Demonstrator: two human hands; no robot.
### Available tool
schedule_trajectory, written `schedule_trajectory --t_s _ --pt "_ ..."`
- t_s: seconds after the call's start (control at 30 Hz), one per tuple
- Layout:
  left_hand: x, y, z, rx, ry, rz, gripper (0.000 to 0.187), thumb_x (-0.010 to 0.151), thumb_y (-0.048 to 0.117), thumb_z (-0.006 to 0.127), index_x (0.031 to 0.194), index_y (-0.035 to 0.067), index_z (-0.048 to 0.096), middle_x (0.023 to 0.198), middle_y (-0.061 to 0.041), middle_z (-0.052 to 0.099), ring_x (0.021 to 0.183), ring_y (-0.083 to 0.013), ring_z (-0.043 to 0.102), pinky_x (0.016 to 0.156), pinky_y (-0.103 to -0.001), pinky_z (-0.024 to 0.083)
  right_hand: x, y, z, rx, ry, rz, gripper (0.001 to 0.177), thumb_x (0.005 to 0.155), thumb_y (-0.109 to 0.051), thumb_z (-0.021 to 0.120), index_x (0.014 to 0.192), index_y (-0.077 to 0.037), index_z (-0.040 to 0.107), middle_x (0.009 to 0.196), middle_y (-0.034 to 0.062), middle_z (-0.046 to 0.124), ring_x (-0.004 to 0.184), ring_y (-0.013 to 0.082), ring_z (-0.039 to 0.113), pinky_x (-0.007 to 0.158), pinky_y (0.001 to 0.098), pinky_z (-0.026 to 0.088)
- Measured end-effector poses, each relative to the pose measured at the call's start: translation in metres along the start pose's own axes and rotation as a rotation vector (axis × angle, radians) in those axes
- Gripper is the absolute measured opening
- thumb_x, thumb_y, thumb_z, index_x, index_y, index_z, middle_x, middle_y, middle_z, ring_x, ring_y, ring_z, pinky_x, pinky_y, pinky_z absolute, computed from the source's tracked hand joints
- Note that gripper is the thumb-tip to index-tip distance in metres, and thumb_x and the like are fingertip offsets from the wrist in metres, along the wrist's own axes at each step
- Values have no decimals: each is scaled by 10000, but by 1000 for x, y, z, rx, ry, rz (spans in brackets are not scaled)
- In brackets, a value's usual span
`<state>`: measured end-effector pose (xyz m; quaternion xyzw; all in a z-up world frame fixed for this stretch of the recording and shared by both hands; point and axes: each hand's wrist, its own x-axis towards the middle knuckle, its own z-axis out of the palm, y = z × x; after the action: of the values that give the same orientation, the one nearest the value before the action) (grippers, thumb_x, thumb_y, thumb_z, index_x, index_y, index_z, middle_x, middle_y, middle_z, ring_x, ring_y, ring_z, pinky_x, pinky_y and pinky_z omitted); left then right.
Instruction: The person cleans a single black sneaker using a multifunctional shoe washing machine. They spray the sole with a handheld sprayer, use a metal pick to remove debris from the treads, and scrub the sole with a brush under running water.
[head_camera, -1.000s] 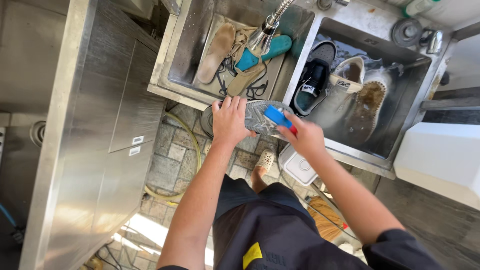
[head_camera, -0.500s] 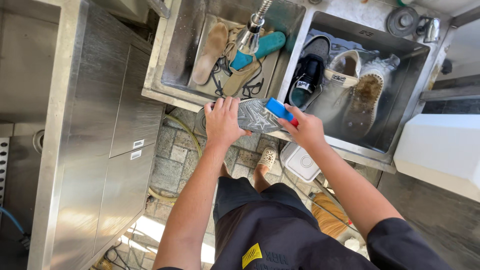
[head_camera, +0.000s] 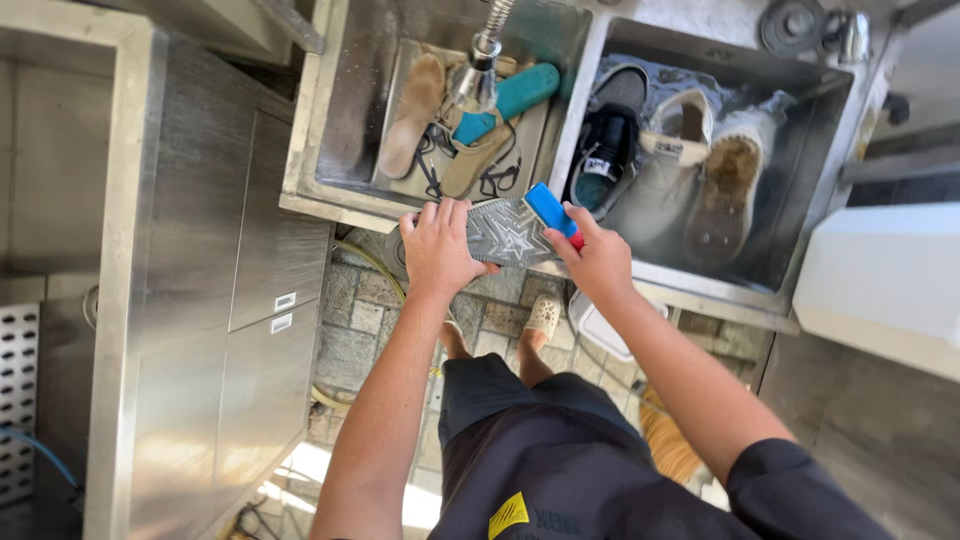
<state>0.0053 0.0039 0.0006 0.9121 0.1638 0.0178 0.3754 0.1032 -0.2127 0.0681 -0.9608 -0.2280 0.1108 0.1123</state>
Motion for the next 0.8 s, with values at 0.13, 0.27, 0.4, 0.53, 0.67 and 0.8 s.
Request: schedule_trajectory --t_s 0.13,0.27,0.4,0.53,0.67,0.8 --pt "3 2 0 20 -21 -7 1019 384 558 971 1244 142 617 1136 -12 634 1080 -237 562 951 -462 351 -46 9 -16 11 -187 180 497 941 -415 704 1348 -159 579 655 142 676 571 368 679 563 466 525" --pt "0 5 -1 85 -2 -7 1083 368 578 963 1312 179 616 1099 -23 626 1058 -244 561 928 -479 354 -62 -5 -7 89 -110 180 545 988 -361 658 1463 -202 445 762 202 704 705 433 689 627 516 529" --pt "2 9 -3 87 9 -31 1071 394 603 954 1341 238 612 1087 -19 618 1050 -238 557 912 -497 361 -19 -31 17 72 -95 221 685 1011 -311 595 1611 -239 272 817 240 700 731 466 670 640 549 504" --pt "0 10 2 89 -14 -24 1065 416 619 939 1343 221 598 1081 -23 609 1045 -239 556 889 -491 376 -34 -37 18 115 -75 271 661 1025 -310 574 1613 -243 278 827 241 704 737 467 675 654 553 497" --pt "8 5 8 143 -108 69 954 475 615 937 1200 104 584 1096 -51 602 1090 -256 557 889 -471 408 -74 -57 23 105 -108 381 627 1008 -328 585 1576 -244 335 845 262 708 781 475 680 687 552 515" --pt "7 -2 8 90 2 183 926 478 606 923 1148 77 563 1096 -56 609 1094 -257 576 867 -454 431 -22 -66 33 117 29 419 515 1035 -351 572 1507 -203 431 848 256 708 795 479 673 695 564 504"
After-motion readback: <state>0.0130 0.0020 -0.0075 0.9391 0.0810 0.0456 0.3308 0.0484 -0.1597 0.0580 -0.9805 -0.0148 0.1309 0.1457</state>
